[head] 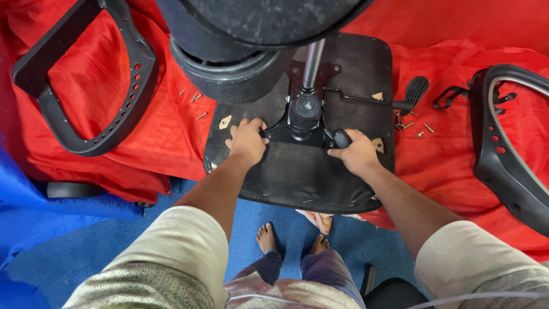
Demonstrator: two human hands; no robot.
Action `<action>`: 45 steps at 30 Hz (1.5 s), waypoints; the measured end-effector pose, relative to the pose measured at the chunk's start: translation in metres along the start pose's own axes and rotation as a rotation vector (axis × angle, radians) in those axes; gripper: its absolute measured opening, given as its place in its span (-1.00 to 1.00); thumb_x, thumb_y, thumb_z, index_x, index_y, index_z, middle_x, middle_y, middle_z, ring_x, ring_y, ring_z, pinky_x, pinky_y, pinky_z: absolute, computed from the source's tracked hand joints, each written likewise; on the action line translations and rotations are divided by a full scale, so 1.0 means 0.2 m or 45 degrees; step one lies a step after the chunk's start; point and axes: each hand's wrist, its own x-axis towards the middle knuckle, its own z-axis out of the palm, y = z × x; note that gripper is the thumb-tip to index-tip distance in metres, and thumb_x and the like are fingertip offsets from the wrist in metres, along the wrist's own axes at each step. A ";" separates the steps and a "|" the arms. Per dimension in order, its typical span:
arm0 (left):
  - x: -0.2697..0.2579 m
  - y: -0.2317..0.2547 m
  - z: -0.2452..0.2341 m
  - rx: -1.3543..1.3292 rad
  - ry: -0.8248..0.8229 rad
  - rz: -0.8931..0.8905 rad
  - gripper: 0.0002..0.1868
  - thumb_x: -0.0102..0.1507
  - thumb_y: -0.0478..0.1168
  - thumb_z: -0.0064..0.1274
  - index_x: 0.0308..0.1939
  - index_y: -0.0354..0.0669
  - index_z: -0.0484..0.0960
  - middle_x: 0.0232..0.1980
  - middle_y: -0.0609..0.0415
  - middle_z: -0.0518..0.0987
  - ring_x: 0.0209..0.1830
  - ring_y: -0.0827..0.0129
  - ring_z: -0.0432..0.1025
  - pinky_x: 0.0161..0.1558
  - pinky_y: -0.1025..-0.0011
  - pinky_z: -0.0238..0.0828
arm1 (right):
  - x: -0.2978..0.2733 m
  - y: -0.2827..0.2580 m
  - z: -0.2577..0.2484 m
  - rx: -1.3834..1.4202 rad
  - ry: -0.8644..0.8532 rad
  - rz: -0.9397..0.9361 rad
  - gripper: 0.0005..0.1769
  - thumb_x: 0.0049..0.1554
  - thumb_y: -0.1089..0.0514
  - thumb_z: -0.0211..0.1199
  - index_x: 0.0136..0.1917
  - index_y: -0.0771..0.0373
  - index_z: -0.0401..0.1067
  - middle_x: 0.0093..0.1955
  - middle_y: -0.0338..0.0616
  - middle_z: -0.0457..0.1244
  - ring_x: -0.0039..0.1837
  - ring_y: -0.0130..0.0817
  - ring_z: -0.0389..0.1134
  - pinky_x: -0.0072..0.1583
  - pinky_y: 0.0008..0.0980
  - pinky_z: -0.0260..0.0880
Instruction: The person uses a screwdriver to tighten screws on the underside of an office chair seat, securing the seat to the gas lift and base. The person repeatedly adjusts the screwdriver and repositions hands to tighten multiple fasteners.
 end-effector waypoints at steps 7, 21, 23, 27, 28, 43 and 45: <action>0.03 -0.05 0.03 -0.041 0.009 0.010 -0.64 0.15 -0.33 0.23 -0.01 0.16 0.64 0.11 0.25 0.50 0.27 0.18 0.27 0.20 -0.01 0.12 | 0.00 0.02 0.00 0.070 -0.005 0.009 -0.57 -0.14 0.19 0.56 0.01 0.30 0.55 0.05 -0.08 0.35 0.10 -0.24 0.40 0.17 -0.32 0.35; 0.03 -0.16 0.09 -0.160 0.149 0.105 -0.65 0.13 -0.39 0.20 -0.06 0.11 0.77 0.08 0.24 0.58 0.20 0.23 0.34 0.20 0.10 0.14 | 0.00 -0.03 -0.04 0.436 -0.136 0.263 -0.69 -0.04 0.32 0.43 -0.01 0.20 0.48 -0.37 -0.30 0.24 -0.41 -0.59 0.23 -0.39 -0.52 0.20; 0.03 -0.15 0.08 -0.159 0.147 0.094 -0.65 0.13 -0.39 0.19 -0.06 0.11 0.78 0.09 0.24 0.58 0.21 0.24 0.34 0.21 0.10 0.14 | 0.00 -0.03 -0.05 0.425 -0.166 0.242 -0.75 -0.02 0.32 0.43 -0.05 0.25 0.48 -0.38 -0.30 0.23 -0.41 -0.59 0.21 -0.39 -0.51 0.19; 0.02 -0.14 0.07 -0.161 0.141 0.096 -0.65 0.12 -0.38 0.22 -0.06 0.10 0.78 0.09 0.22 0.57 0.22 0.22 0.33 0.21 0.12 0.13 | 0.00 -0.01 -0.05 0.399 -0.192 0.202 -0.80 0.00 0.31 0.44 -0.11 0.32 0.46 -0.42 -0.28 0.21 -0.45 -0.55 0.18 -0.40 -0.49 0.16; 0.01 -0.14 0.07 -0.162 0.147 0.101 -0.65 0.12 -0.39 0.21 -0.07 0.10 0.79 0.09 0.21 0.57 0.22 0.22 0.33 0.22 0.13 0.13 | 0.01 0.00 -0.05 0.411 -0.184 0.202 -0.80 0.00 0.31 0.44 -0.11 0.31 0.46 -0.42 -0.29 0.20 -0.46 -0.55 0.18 -0.41 -0.49 0.15; 0.03 -0.24 0.08 -0.370 0.255 0.275 -0.67 0.02 -0.48 0.31 -0.16 -0.14 0.76 -0.09 0.03 0.62 -0.08 0.22 0.54 -0.01 0.34 0.50 | 0.02 -0.01 -0.08 0.388 -0.240 0.212 -0.70 -0.04 0.29 0.48 -0.02 0.28 0.49 -0.41 -0.30 0.20 -0.44 -0.56 0.18 -0.40 -0.49 0.17; 0.04 -0.27 0.09 -0.383 0.270 0.283 -0.71 0.01 -0.48 0.33 -0.20 -0.20 0.75 -0.11 -0.01 0.61 -0.11 0.22 0.55 -0.04 0.34 0.51 | 0.01 -0.01 -0.09 0.408 -0.254 0.228 -0.66 -0.05 0.29 0.48 0.01 0.27 0.48 -0.41 -0.30 0.20 -0.44 -0.55 0.18 -0.39 -0.48 0.18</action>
